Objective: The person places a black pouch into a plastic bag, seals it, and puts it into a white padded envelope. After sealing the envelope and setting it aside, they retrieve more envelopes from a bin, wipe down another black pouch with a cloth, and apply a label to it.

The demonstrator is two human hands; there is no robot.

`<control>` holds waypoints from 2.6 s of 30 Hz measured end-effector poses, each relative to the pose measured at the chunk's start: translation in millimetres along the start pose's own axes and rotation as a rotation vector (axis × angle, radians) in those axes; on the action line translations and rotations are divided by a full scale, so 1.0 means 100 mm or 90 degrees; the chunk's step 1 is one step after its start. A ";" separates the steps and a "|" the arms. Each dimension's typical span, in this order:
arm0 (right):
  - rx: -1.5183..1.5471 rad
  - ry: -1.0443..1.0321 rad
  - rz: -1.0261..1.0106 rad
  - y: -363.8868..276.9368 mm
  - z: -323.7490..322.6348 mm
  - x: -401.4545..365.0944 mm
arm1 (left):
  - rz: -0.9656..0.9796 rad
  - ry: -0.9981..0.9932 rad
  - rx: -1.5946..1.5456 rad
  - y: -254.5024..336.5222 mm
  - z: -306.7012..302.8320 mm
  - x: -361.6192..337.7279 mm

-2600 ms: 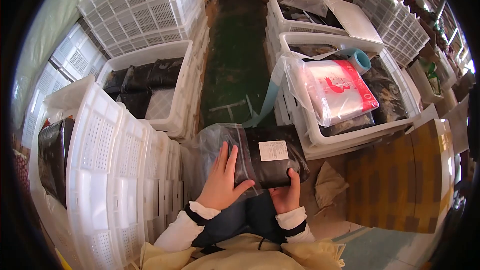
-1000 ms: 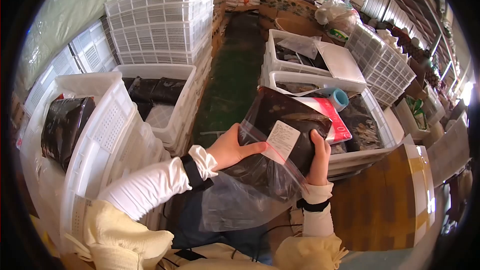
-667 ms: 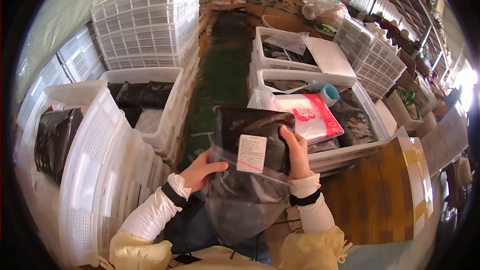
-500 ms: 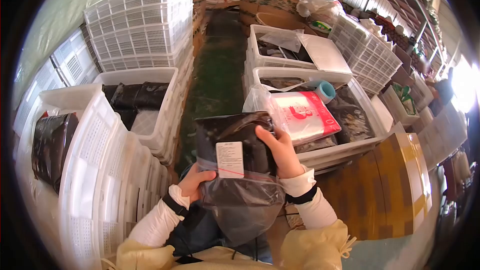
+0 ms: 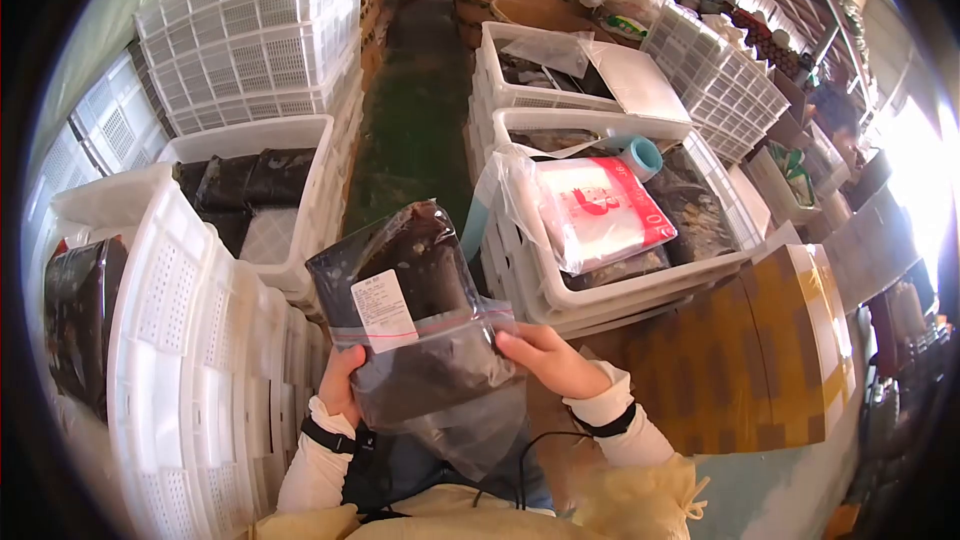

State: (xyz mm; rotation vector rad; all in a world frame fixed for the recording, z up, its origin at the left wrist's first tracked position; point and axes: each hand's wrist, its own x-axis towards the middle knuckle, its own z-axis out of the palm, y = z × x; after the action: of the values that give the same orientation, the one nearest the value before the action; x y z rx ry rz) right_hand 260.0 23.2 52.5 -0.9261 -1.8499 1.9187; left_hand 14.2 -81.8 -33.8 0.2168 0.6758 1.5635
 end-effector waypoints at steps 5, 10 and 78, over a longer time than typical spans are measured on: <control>0.015 0.059 -0.025 0.03 0.05 0.20 | 0.055 -0.044 0.086 0.11 0.15 -0.01; 0.082 0.096 0.024 0.11 0.08 0.37 | 0.049 -0.025 0.165 0.15 0.17 0.03; 0.246 0.222 0.082 0.59 -0.27 1.86 | -0.042 0.184 0.131 0.48 -0.10 1.07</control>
State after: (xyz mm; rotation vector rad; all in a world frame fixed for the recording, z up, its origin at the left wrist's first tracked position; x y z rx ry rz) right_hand 151.8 155.2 -46.6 -1.1743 -1.1979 1.9397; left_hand -45.3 19.5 -43.2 0.1203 1.0628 1.4755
